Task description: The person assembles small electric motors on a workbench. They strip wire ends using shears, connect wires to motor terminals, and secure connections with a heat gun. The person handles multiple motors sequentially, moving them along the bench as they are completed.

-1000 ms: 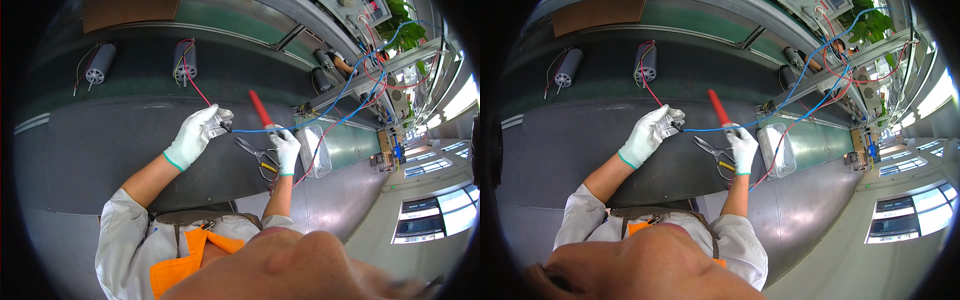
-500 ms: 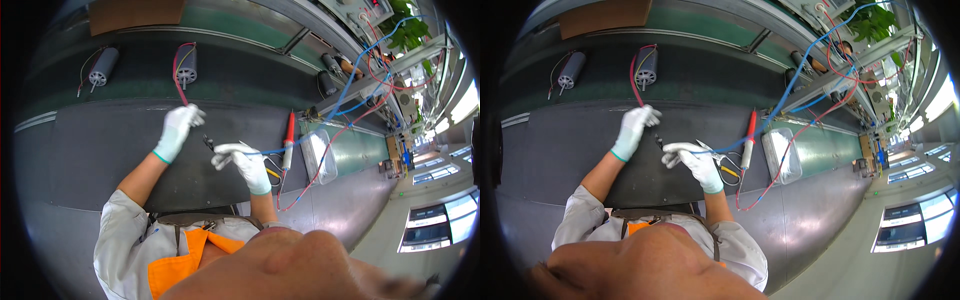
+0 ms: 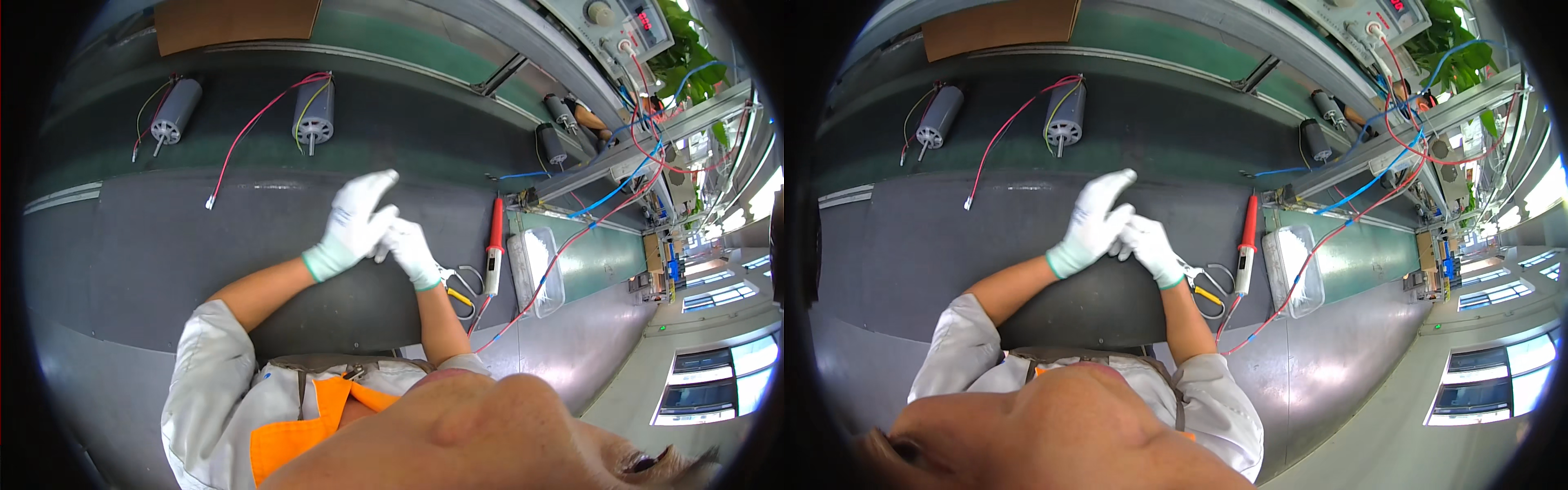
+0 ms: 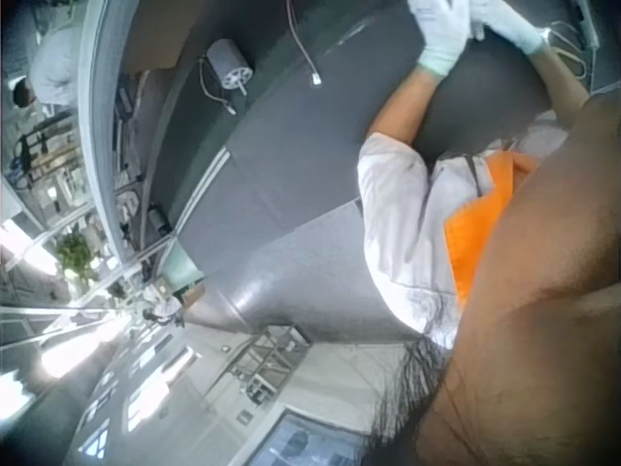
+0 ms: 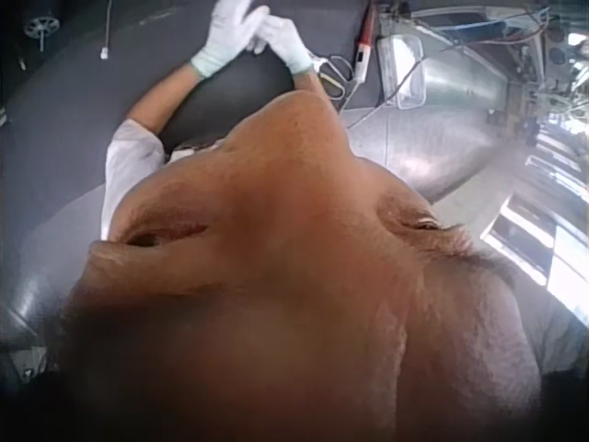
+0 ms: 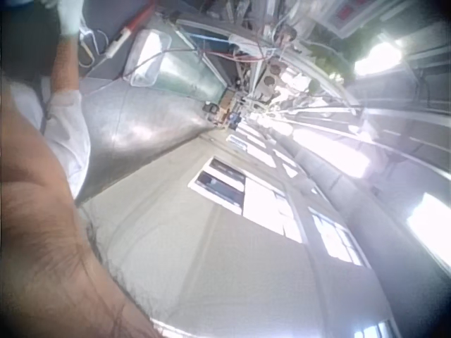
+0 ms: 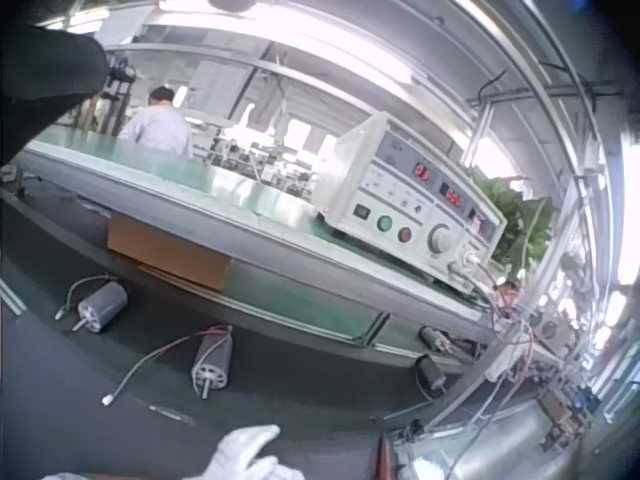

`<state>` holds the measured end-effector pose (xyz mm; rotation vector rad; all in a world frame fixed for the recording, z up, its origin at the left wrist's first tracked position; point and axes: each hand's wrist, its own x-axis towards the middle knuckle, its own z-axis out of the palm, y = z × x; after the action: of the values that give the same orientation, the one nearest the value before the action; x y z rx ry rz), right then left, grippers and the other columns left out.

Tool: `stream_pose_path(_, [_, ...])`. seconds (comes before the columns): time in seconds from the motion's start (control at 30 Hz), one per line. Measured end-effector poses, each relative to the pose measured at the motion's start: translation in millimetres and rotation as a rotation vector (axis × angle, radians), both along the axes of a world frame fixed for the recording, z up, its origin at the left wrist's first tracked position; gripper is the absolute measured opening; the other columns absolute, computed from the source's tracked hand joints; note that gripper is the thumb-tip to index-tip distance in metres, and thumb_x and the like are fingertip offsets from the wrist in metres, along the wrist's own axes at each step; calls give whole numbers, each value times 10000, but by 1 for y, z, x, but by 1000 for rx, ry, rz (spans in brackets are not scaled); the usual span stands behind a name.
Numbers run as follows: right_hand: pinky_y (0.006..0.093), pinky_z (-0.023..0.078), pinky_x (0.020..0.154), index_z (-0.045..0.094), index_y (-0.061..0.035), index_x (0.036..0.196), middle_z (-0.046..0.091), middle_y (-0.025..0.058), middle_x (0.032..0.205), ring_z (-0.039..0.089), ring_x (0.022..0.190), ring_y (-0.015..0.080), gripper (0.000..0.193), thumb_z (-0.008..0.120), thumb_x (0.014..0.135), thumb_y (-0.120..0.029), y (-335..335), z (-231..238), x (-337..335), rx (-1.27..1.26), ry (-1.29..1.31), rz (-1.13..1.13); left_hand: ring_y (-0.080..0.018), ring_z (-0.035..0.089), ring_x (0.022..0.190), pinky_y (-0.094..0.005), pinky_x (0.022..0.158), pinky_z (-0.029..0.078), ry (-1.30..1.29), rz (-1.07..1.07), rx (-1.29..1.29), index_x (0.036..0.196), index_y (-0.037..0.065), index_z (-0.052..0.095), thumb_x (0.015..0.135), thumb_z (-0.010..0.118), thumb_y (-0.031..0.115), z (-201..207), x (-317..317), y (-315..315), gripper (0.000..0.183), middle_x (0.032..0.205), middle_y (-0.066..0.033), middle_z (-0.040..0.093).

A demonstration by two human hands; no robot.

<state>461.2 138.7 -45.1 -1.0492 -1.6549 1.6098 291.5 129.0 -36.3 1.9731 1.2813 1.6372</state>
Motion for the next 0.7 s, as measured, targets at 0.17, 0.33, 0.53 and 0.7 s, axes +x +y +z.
stream_pose_path(0.17, [257,564,651,645,82,1267,750,170,967,696,722,158,415,583,1028,-251,66,-8,58,117,132,-214,-380,583,1211,-465,1027,462,65,-119,-158,1386,40,556,959,635,298,-39,28,26,505,1310,-191,629])
stream_pose_path(0.33, [229,544,641,643,52,1294,748,149,964,680,732,116,380,554,1047,-222,89,-19,82,175,129,-424,-367,608,1155,-448,1015,466,4,-180,-245,1334,18,601,970,617,214,-41,27,31,413,1234,-183,664])
stream_pose_path(0.53, [193,494,604,644,-17,1333,753,93,986,650,726,70,326,556,1044,-141,90,-31,72,179,57,-481,-381,617,1115,-468,977,480,50,-197,-209,1292,33,627,955,621,215,-46,29,38,383,1202,-185,674])
stream_pose_path(0.7, [186,497,579,640,-21,1337,753,98,999,664,726,74,325,555,1048,-146,93,-26,70,139,56,-522,-376,628,1085,-476,954,489,72,-205,-215,1262,40,641,954,617,211,-47,30,41,352,1159,-175,687])
